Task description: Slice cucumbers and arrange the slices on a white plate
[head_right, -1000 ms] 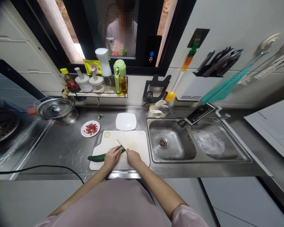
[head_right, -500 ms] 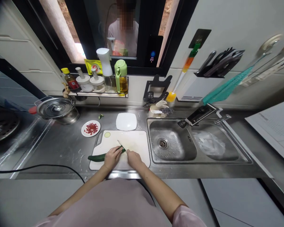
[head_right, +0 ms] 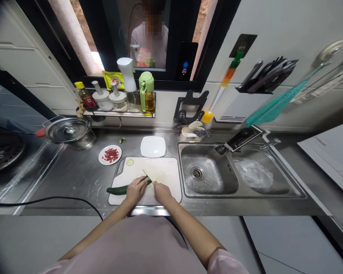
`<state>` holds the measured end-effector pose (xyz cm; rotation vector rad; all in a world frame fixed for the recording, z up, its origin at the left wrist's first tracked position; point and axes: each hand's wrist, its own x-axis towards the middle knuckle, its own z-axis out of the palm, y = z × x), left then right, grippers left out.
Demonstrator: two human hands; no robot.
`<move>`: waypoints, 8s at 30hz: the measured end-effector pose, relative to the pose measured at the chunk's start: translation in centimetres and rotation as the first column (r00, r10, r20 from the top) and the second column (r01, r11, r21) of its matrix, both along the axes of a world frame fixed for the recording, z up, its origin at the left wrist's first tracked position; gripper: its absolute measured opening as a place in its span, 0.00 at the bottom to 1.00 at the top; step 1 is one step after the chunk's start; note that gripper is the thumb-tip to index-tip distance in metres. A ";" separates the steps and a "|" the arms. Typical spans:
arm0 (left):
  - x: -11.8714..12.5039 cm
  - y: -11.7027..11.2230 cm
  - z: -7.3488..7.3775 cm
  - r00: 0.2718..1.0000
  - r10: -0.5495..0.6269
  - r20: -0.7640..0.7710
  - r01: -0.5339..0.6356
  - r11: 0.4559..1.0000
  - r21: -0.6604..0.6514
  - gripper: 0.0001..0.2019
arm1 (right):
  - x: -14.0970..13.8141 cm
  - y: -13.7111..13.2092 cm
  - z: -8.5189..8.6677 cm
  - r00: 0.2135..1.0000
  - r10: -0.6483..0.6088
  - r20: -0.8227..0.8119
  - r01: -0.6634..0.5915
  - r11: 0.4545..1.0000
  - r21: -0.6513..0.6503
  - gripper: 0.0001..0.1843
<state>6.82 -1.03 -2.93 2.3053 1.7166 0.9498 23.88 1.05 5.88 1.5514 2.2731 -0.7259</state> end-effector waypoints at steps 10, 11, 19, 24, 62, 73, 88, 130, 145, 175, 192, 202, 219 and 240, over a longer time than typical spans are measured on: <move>0.1 0.0 0.1 1.000 0.009 -0.019 -0.008 1.000 0.008 0.14 | -0.2 0.1 -0.8 1.000 -0.016 -0.009 0.016 0.999 0.028 0.18; 0.1 0.0 0.1 1.000 0.011 -0.020 -0.011 1.000 0.008 0.14 | -0.2 0.1 -0.8 1.000 -0.019 -0.007 0.019 0.999 0.028 0.18; 0.1 0.1 0.1 1.000 0.010 0.010 -0.010 1.000 -0.016 0.14 | 0.0 0.4 -0.5 1.000 0.003 0.020 -0.004 1.000 0.030 0.19; -0.2 0.0 1.0 0.989 0.028 0.148 -0.013 0.995 -0.097 0.14 | 1.1 0.5 0.6 0.999 -0.005 0.053 0.001 0.998 0.063 0.17; -0.7 4.0 7.4 0.796 0.433 0.423 -0.156 0.822 -0.548 0.07 | 6.2 -1.9 -1.4 0.987 0.157 -0.010 -0.094 0.636 0.766 0.23; -5.3 9.0 4.3 0.640 0.764 0.082 -0.536 0.521 -0.664 0.05 | 7.3 -1.5 -1.9 0.994 0.106 -0.040 -0.038 0.643 0.765 0.22; -5.8 11.3 3.1 0.701 0.702 -0.127 -0.628 0.524 -0.576 0.09 | 8.1 -1.3 -2.3 0.996 0.065 -0.067 0.004 0.685 0.728 0.22; -1.0 -0.6 3.4 0.997 0.054 -0.052 -0.070 0.918 -0.391 0.22 | 5.6 -0.1 -2.4 0.786 -0.381 -0.487 0.473 0.878 0.075 0.18; -2.2 -0.8 3.3 0.997 0.044 -0.058 -0.064 0.916 -0.397 0.20 | 2.6 -0.5 1.6 0.976 -0.183 -0.118 0.191 0.980 0.055 0.11; -1.7 -0.9 0.8 1.000 0.017 -0.017 -0.018 0.999 -0.038 0.15 | -0.1 -0.8 3.8 0.999 -0.042 -0.003 0.042 0.999 -0.023 0.14; -1.5 -1.1 0.9 1.000 0.009 -0.012 -0.010 1.000 -0.027 0.14 | 0.2 -0.9 2.7 1.000 -0.001 0.013 0.001 1.000 -0.023 0.13; -1.5 -1.1 0.8 0.999 0.019 -0.037 -0.020 0.999 -0.027 0.14 | -0.5 -0.3 2.8 1.000 0.019 0.013 -0.019 1.000 -0.011 0.16; -1.5 -1.1 0.8 0.999 0.018 -0.030 -0.019 0.999 -0.031 0.14 | -0.5 -0.2 2.3 0.999 0.044 0.023 -0.043 0.999 -0.029 0.17; -1.4 -1.1 0.9 0.999 0.019 -0.031 -0.020 0.999 -0.028 0.14 | -1.1 0.1 1.2 1.000 0.021 0.019 -0.021 1.000 -0.020 0.18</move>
